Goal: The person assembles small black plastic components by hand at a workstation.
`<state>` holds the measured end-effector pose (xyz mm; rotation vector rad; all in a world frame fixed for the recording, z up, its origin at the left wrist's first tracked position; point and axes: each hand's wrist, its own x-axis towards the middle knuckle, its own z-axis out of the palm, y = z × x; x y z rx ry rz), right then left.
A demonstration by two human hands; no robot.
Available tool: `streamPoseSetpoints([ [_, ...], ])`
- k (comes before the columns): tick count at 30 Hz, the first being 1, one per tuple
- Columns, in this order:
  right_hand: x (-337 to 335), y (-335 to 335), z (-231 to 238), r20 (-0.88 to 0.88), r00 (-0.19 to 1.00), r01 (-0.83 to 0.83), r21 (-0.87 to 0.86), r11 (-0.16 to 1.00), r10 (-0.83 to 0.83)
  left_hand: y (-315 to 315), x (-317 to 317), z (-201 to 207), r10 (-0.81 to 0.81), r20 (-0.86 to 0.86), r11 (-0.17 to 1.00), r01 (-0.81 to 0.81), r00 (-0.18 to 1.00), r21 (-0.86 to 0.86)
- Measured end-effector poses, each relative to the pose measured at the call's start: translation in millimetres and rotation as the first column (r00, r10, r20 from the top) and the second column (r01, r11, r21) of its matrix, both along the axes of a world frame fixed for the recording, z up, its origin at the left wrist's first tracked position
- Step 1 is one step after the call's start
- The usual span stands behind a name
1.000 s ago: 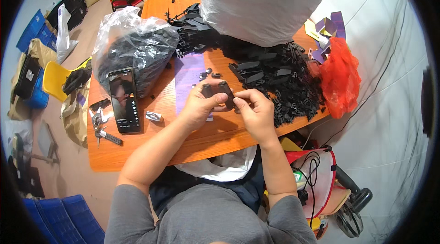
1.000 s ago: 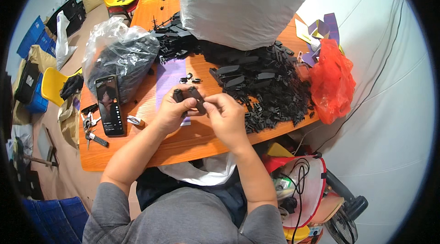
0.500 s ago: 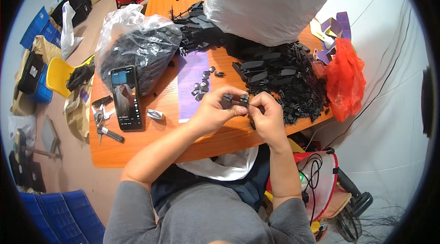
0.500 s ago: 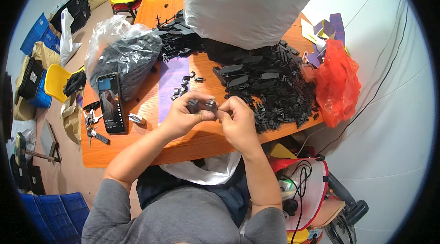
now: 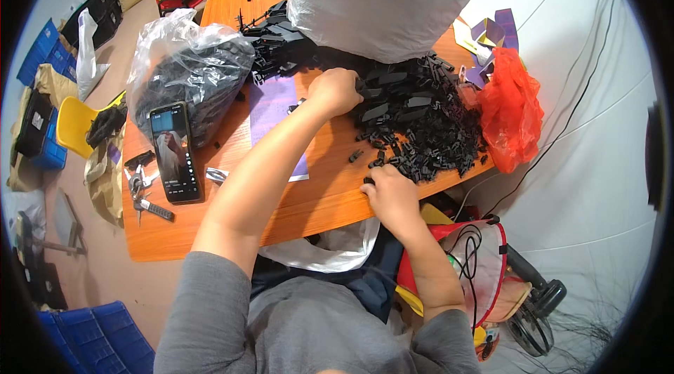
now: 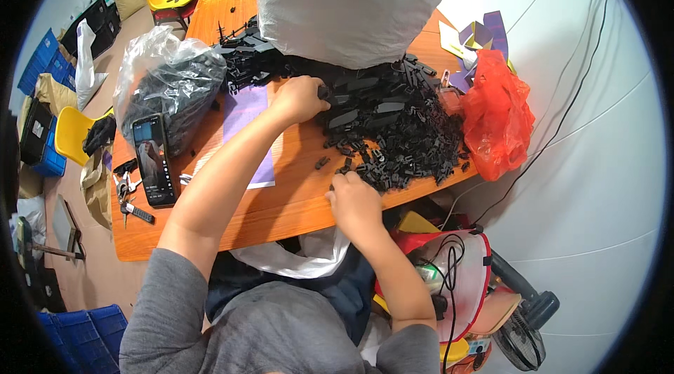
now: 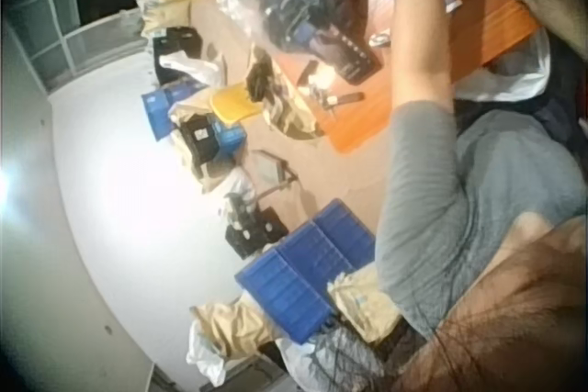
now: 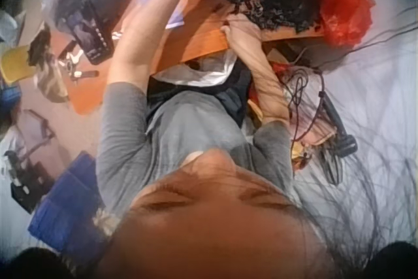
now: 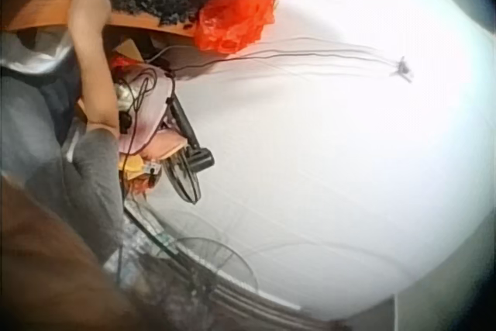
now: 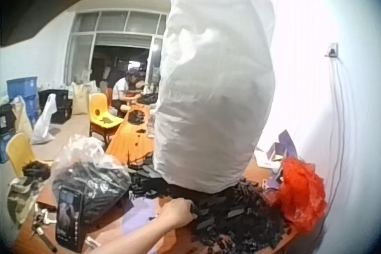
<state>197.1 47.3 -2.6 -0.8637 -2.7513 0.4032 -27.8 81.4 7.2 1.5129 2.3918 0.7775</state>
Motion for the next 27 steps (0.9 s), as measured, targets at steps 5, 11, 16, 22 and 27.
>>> streamPoseSetpoints([
  [5,-11.4,-0.1,-9.9,-0.07,0.997,0.04,0.035,0.999,-0.038,-13.8,-5.7,14.7,0.062,0.283,0.985,-0.104,0.957,0.139],
  [11,-11.3,16.6,-17.7,-0.396,0.914,0.071,-0.071,0.995,-0.094,-91.3,-5.2,20.4,-0.374,0.918,0.923,-0.146,-0.131,0.356],
  [16,-26.9,11.3,-9.7,-0.516,0.849,0.072,-0.106,0.992,-0.116,-121.2,0.7,5.2,-0.391,0.876,0.918,-0.184,-0.283,0.35],
  [22,-59.5,-15.4,33.2,-0.694,0.574,-0.376,-0.694,0.613,-0.434,-129.6,15.5,-7.6,-0.414,0.91,0.881,-0.254,-0.008,0.399],
  [27,-73.1,-16.3,28.9,-0.716,0.543,-0.501,-0.696,0.515,-0.439,-125.7,32.0,-10.0,-0.359,0.8,0.793,-0.295,0.481,0.533],
])
